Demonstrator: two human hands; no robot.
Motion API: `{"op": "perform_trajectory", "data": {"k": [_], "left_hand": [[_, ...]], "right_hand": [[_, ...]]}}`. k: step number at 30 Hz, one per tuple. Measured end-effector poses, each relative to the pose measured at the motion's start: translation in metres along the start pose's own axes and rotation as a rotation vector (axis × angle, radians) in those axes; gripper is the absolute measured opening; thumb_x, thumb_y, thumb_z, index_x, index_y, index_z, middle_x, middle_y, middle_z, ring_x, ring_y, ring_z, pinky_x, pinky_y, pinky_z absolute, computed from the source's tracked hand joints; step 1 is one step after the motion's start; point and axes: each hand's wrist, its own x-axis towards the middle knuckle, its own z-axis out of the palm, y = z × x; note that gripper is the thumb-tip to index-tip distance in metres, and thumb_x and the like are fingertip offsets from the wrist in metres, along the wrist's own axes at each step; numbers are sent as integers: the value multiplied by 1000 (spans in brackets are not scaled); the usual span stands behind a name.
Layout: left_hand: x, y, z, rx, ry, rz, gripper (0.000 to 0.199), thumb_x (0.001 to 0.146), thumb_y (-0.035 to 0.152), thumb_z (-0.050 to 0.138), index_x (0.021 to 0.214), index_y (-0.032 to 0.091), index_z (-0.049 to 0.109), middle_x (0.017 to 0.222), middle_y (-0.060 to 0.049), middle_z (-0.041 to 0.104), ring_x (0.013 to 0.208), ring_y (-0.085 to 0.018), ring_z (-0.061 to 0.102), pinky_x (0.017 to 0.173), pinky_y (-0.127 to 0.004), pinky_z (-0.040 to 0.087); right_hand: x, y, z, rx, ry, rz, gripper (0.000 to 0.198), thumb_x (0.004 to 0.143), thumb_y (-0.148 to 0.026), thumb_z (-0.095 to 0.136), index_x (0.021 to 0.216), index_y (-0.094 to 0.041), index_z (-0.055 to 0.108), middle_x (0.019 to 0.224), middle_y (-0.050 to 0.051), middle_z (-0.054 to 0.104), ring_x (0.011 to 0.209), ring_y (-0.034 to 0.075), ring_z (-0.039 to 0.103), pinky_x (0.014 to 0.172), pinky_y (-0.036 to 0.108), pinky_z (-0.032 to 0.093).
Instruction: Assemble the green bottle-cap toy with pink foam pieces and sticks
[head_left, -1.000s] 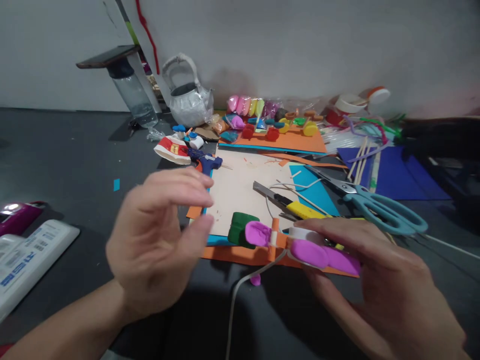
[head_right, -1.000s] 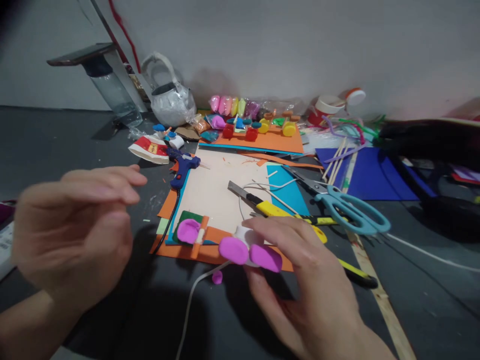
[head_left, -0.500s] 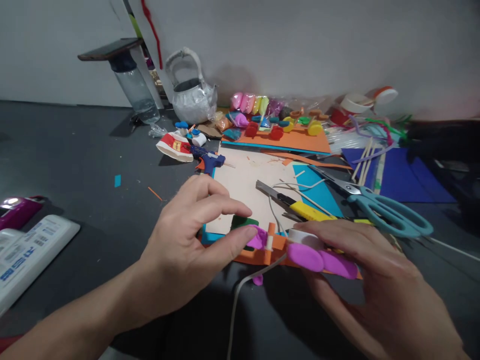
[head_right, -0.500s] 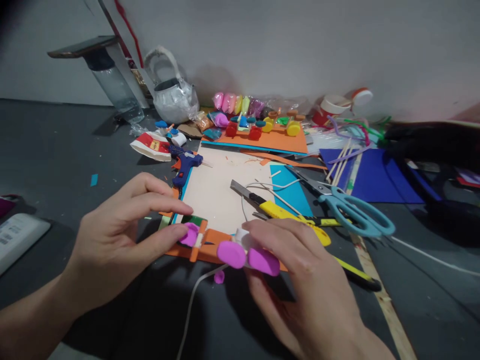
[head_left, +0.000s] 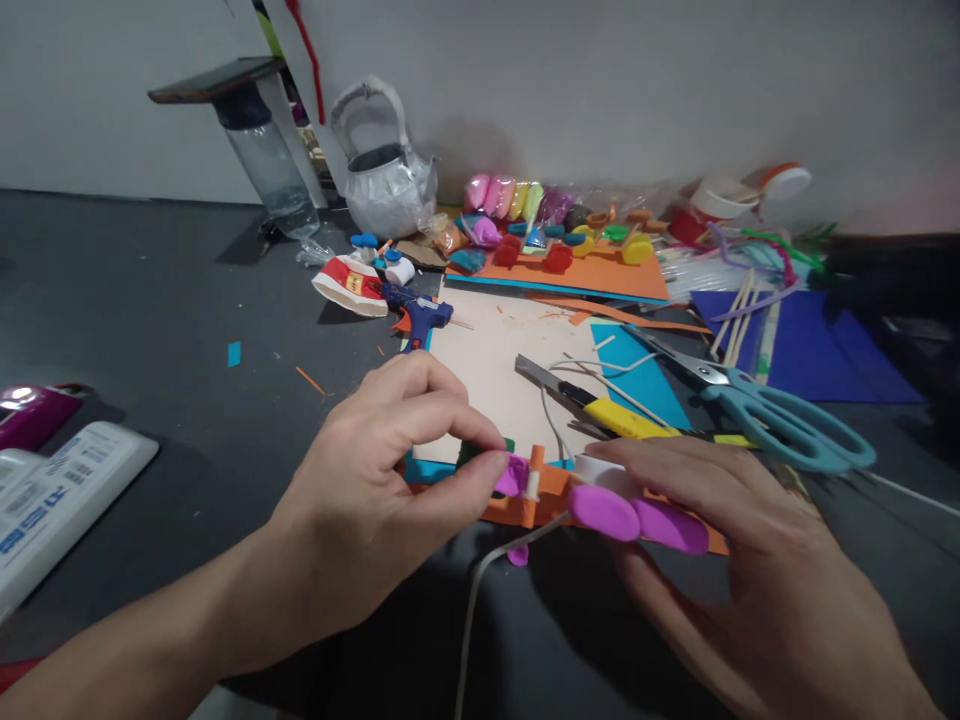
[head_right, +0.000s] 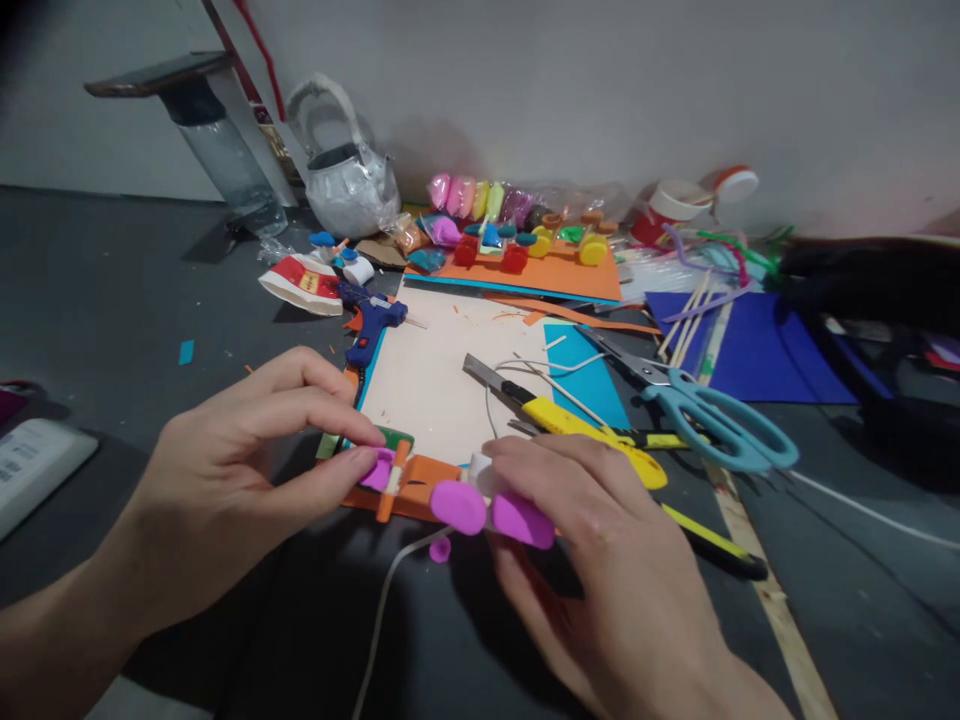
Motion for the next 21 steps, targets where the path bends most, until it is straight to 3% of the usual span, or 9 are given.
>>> {"op": "perform_trajectory", "data": {"k": [16,21], "left_hand": [[1,-1,0,62,-23,73,11,80,12,69,73,20,71,75,2,63,71,-11,61,74,-29,43],[-2,-1,-1,70,-30,59,7,80,14,71,80,21,73,82,1,64,77,-13,62,77,-29,42]], "right_hand": [[-1,-2,-1,14,-26,-2,28,86,-24,57,114,-22,60,105,7,72,97,24,65,79,36,55],[0,-3,0,12,-21,-11,26,87,-24,56,112,-23,60,103,7,73,95,24,66,77,36,55]]}}
